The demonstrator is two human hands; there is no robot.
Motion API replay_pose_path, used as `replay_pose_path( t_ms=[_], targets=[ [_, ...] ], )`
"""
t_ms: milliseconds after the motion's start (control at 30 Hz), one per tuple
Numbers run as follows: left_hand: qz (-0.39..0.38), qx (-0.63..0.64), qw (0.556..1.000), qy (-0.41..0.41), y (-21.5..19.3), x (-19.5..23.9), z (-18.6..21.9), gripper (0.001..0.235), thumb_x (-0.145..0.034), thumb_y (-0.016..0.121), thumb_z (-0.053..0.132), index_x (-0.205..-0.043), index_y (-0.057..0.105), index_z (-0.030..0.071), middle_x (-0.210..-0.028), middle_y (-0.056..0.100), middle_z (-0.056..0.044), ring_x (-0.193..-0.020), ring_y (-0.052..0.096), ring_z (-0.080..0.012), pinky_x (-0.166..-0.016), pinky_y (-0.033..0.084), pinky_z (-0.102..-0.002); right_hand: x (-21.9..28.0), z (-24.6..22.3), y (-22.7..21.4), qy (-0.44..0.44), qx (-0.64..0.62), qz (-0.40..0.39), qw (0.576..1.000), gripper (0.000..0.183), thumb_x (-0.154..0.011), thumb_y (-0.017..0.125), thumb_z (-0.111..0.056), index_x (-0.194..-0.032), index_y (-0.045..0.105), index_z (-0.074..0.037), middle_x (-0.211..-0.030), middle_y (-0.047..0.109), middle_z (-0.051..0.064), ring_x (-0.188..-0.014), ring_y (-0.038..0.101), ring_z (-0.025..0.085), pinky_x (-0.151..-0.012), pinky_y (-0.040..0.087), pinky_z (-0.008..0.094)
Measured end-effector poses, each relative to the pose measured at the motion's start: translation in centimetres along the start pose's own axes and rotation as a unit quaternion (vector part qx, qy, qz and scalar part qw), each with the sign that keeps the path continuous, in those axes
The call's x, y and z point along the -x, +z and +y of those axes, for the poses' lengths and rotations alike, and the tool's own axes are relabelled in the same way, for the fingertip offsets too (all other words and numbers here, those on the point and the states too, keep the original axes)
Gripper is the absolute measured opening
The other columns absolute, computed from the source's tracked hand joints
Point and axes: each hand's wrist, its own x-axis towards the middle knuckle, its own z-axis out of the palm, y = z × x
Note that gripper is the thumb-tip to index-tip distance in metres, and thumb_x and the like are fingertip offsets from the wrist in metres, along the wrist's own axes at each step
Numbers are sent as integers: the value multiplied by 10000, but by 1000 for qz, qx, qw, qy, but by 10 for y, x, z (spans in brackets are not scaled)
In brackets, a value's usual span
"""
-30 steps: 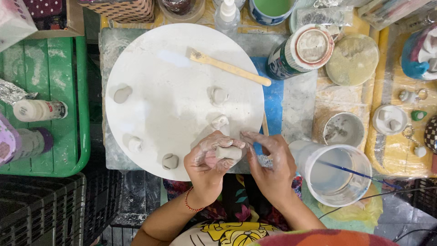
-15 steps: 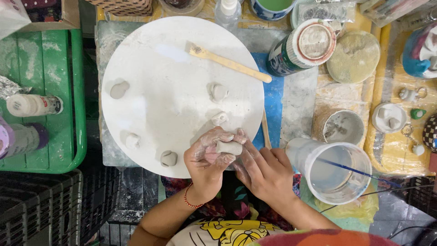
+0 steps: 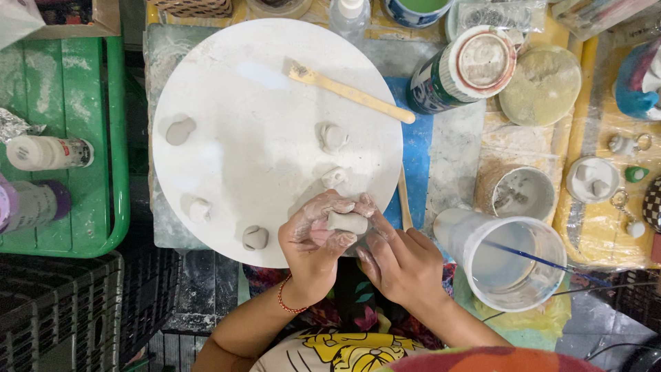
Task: The person forms a small clay object by hand and uses a thin brush to apply liquid to the joins.
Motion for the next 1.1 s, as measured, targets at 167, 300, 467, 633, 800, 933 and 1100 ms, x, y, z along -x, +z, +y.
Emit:
replay_pose_path(
  t_ms=[167, 300, 467, 633, 800, 933, 1100],
  targets=[
    [-1, -5, 1000, -2, -2, 1, -2, 280, -987, 728, 41, -1231, 638, -64, -1168, 715, -182, -1105, 676, -215, -1009, 563, -360, 0, -1, 0, 1, 1, -19, 1000, 262, -845, 787, -230, -903, 622, -35, -1367, 635, 176, -636, 599, 191, -590, 475, 337],
    [-3, 4, 1000, -1, -3, 1, -1, 284, -985, 726, 26, -1243, 639, -57, -1180, 713, -184, -1082, 678, -212, -1018, 558, -362, 2, -3, 2, -4, 0, -18, 1000, 292, -850, 783, -246, -938, 625, -18, -1342, 631, 200, -663, 614, 203, -592, 482, 340],
    [-2, 15, 1000, 1, -2, 2, -2, 304, -978, 731, 18, -1258, 634, -50, -1185, 702, -182, -1114, 689, -240, -1004, 568, -380, 7, -3, 5, 0, -31, -15, 999, 305, -867, 783, -255, -944, 605, -20, -1292, 648, 201, -695, 630, 231, -615, 503, 363],
    [2, 15, 1000, -10, -4, 3, -3, 295, -975, 722, 13, -1246, 631, -58, -1175, 702, -184, -1104, 700, -250, -980, 591, -392, 12, -6, 10, 0, -49, -6, 999, 317, -865, 782, -264, -967, 617, -13, -1219, 652, 199, -706, 638, 244, -617, 509, 371],
    [1, 2, 1000, -13, -7, 4, -3, 297, -976, 722, 15, -1245, 629, -68, -1179, 692, -184, -1119, 696, -255, -954, 588, -373, 15, -7, 11, -11, -64, -14, 998, 323, -852, 793, -254, -958, 602, -17, -1198, 661, 196, -704, 633, 254, -587, 488, 384],
    [11, 3, 1000, -22, -8, 6, -4, 310, -972, 720, 28, -1249, 623, -73, -1173, 696, -182, -1086, 708, -258, -970, 597, -388, 16, -11, 10, -33, -82, -10, 996, 308, -861, 802, -231, -969, 588, -37, -1186, 651, 186, -726, 642, 255, -594, 492, 380],
    [5, -25, 1000, -9, -11, 7, -3, 314, -978, 718, 13, -1263, 625, -81, -1188, 702, -191, -1061, 714, -257, -958, 600, -376, 20, -16, 13, -15, -163, 9, 986, 311, -833, 834, -176, -960, 574, -63, -1153, 696, 149, -665, 640, 251, -567, 481, 369]
  ],
)
